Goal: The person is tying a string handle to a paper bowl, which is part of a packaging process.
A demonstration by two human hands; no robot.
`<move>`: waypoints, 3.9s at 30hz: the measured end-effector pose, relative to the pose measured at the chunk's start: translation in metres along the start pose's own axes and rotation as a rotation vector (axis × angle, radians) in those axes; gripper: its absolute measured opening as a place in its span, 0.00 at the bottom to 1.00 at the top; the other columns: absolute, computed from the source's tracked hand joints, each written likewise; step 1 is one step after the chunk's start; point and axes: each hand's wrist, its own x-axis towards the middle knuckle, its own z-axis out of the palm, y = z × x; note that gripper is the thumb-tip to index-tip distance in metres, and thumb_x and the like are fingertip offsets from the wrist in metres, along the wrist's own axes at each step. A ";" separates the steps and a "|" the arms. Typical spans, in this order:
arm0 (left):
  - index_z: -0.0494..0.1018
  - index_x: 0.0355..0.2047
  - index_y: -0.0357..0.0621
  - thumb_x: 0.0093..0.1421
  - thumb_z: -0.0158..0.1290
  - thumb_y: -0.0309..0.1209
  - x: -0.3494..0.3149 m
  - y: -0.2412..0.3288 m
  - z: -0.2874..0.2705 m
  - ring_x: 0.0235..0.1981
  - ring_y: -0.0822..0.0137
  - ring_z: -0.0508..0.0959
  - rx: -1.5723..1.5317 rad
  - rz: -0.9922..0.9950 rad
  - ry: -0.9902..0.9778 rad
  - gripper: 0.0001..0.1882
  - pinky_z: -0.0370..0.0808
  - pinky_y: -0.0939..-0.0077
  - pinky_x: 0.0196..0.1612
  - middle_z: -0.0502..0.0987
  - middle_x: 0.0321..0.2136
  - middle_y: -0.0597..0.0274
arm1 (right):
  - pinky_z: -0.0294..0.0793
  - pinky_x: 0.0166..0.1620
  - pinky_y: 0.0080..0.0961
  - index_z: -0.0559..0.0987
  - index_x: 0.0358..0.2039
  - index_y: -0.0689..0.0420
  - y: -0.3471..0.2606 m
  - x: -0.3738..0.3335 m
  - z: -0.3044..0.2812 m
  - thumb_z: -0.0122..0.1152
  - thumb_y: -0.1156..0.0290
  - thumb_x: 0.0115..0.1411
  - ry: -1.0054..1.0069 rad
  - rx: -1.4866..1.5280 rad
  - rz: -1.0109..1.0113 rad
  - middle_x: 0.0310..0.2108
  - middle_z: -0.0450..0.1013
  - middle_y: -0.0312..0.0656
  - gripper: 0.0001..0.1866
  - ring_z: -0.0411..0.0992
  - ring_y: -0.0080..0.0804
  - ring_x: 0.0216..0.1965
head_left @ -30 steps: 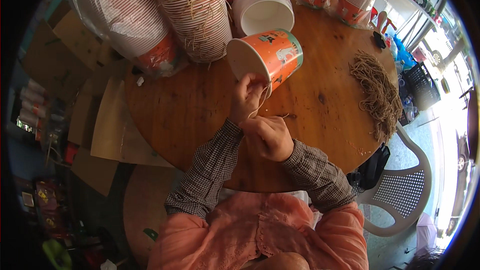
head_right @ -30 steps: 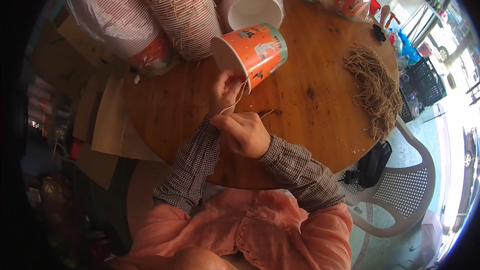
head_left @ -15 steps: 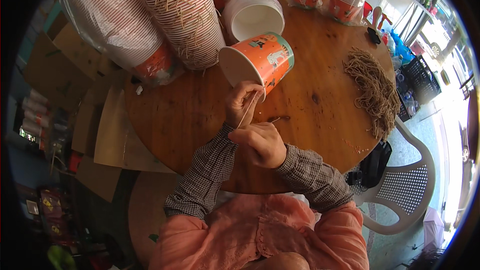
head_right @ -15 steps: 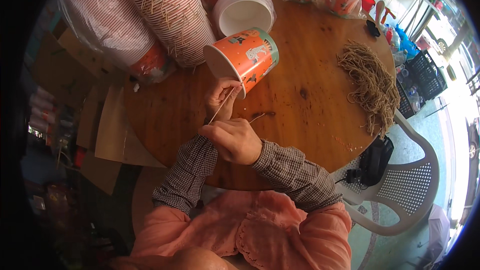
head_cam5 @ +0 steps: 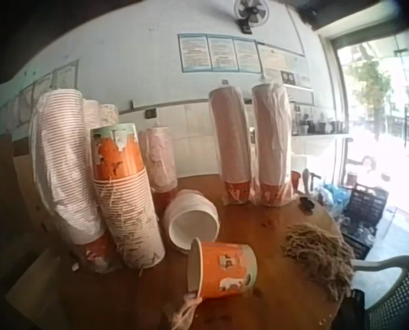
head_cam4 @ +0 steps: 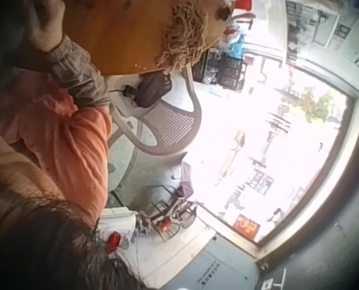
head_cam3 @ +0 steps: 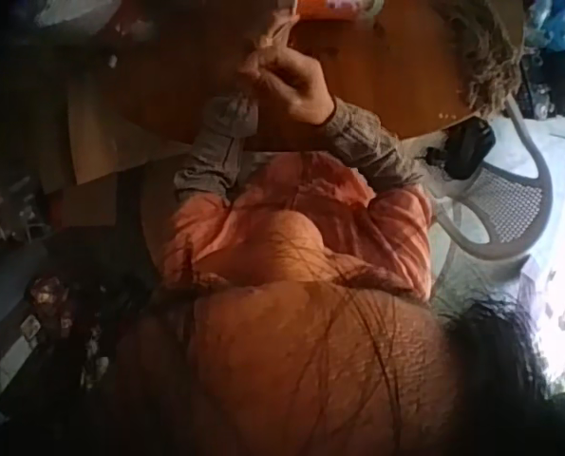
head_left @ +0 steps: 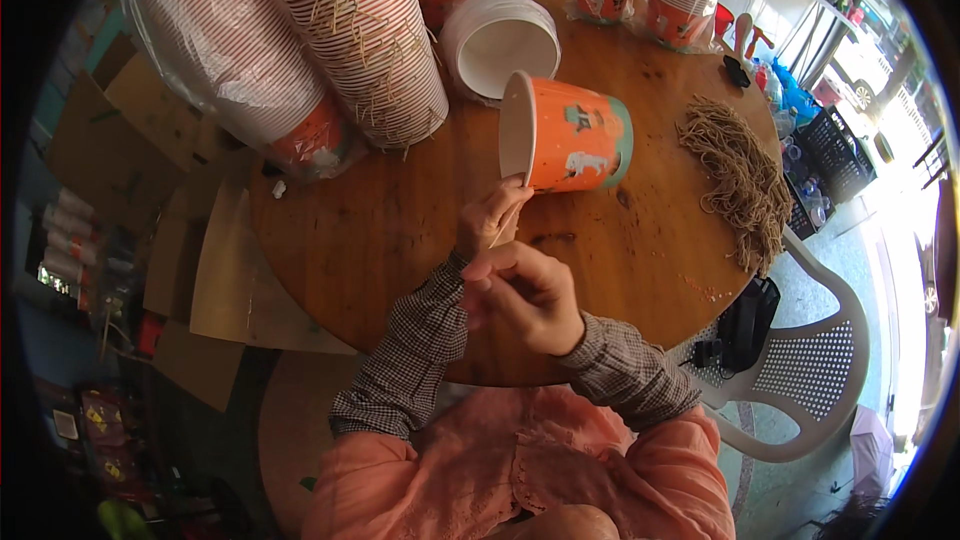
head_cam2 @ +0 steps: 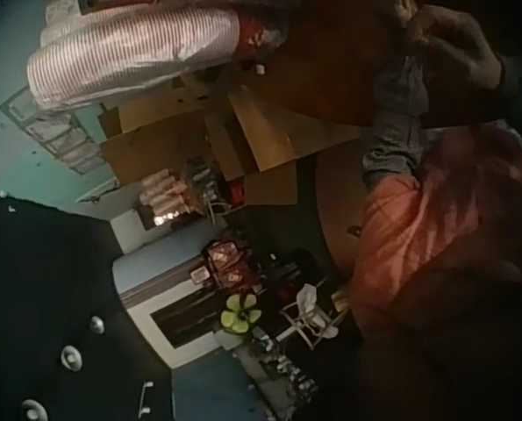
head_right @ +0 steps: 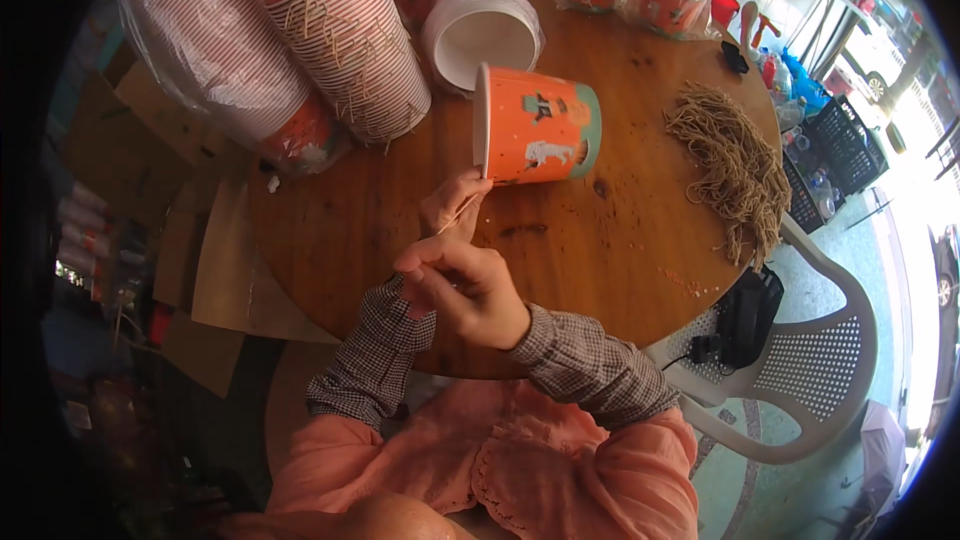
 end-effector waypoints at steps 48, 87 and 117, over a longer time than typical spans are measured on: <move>0.75 0.34 0.36 0.70 0.40 0.49 0.009 0.228 -0.060 0.30 0.76 0.74 -0.055 -0.563 -0.345 0.26 0.72 0.82 0.37 0.77 0.28 0.64 | 0.67 0.21 0.29 0.80 0.40 0.57 -0.090 -0.069 0.018 0.62 0.76 0.55 0.114 -1.268 -0.481 0.17 0.68 0.40 0.11 0.69 0.36 0.17; 0.73 0.43 0.42 0.53 0.60 0.30 -0.015 0.194 -0.033 0.36 0.56 0.77 0.905 -0.055 -0.395 0.16 0.71 0.62 0.43 0.78 0.33 0.58 | 0.70 0.32 0.16 0.76 0.34 0.62 -0.036 -0.039 -0.080 0.57 0.77 0.62 0.635 -0.947 -0.448 0.31 0.73 0.39 0.03 0.71 0.20 0.29; 0.73 0.47 0.35 0.57 0.52 0.21 0.000 0.232 -0.062 0.35 0.62 0.82 0.348 -0.447 -0.342 0.16 0.78 0.73 0.39 0.80 0.35 0.51 | 0.73 0.41 0.26 0.75 0.33 0.61 -0.009 -0.072 0.041 0.63 0.82 0.53 0.533 -0.693 -0.428 0.40 0.72 0.44 0.07 0.73 0.33 0.37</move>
